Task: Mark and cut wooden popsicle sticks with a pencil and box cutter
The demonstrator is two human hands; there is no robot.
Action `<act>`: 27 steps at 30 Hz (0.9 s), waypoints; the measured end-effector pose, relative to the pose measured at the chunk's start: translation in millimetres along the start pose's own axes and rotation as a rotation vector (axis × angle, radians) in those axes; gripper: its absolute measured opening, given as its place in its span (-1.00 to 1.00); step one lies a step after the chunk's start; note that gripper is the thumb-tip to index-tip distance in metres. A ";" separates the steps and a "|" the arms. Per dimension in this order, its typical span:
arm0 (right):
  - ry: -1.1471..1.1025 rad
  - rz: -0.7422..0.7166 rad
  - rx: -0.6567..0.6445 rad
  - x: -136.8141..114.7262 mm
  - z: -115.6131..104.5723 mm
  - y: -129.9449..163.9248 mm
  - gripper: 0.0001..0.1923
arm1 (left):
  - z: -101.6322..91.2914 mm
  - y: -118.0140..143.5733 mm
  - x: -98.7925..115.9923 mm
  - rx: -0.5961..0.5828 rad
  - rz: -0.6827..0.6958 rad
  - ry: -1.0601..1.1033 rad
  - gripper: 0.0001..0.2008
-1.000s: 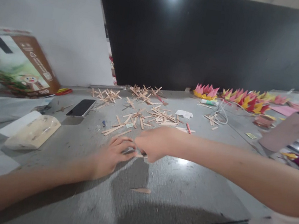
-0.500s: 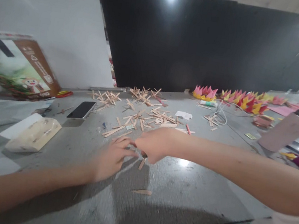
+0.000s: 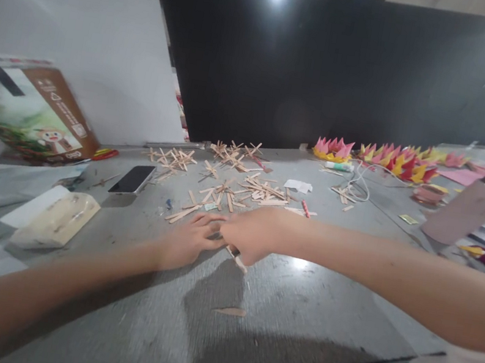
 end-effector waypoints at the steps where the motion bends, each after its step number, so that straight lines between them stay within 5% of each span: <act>1: -0.005 0.004 0.010 0.2 -0.3 0.4 -0.66 | -0.3 7.7 3.2 -0.007 -0.014 0.023 -0.28; 11: 0.042 0.002 0.042 0.4 0.6 -4.5 -0.77 | -24.5 32.9 59.8 -0.028 -0.075 0.273 -0.06; 18: 0.002 0.019 0.012 1.0 0.7 -6.1 -0.62 | -23.1 13.7 15.7 0.020 -0.194 0.271 -0.47; 21: -0.009 0.010 0.018 0.9 0.1 -6.9 -0.58 | -12.1 -6.1 0.3 0.040 -0.178 0.244 -0.35; 27: 0.011 0.021 -0.010 1.4 -0.2 -5.9 -0.69 | 2.1 -30.3 4.2 0.001 0.037 0.175 -0.31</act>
Point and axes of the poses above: each hand's wrist, its own y-axis away from the middle knuckle, its own z-axis out of the palm, x = y × z, the point moved 4 cm from there along -y, towards the middle knuckle, and after that the axes turned 14 degrees about -y, right-handed, at the moved point
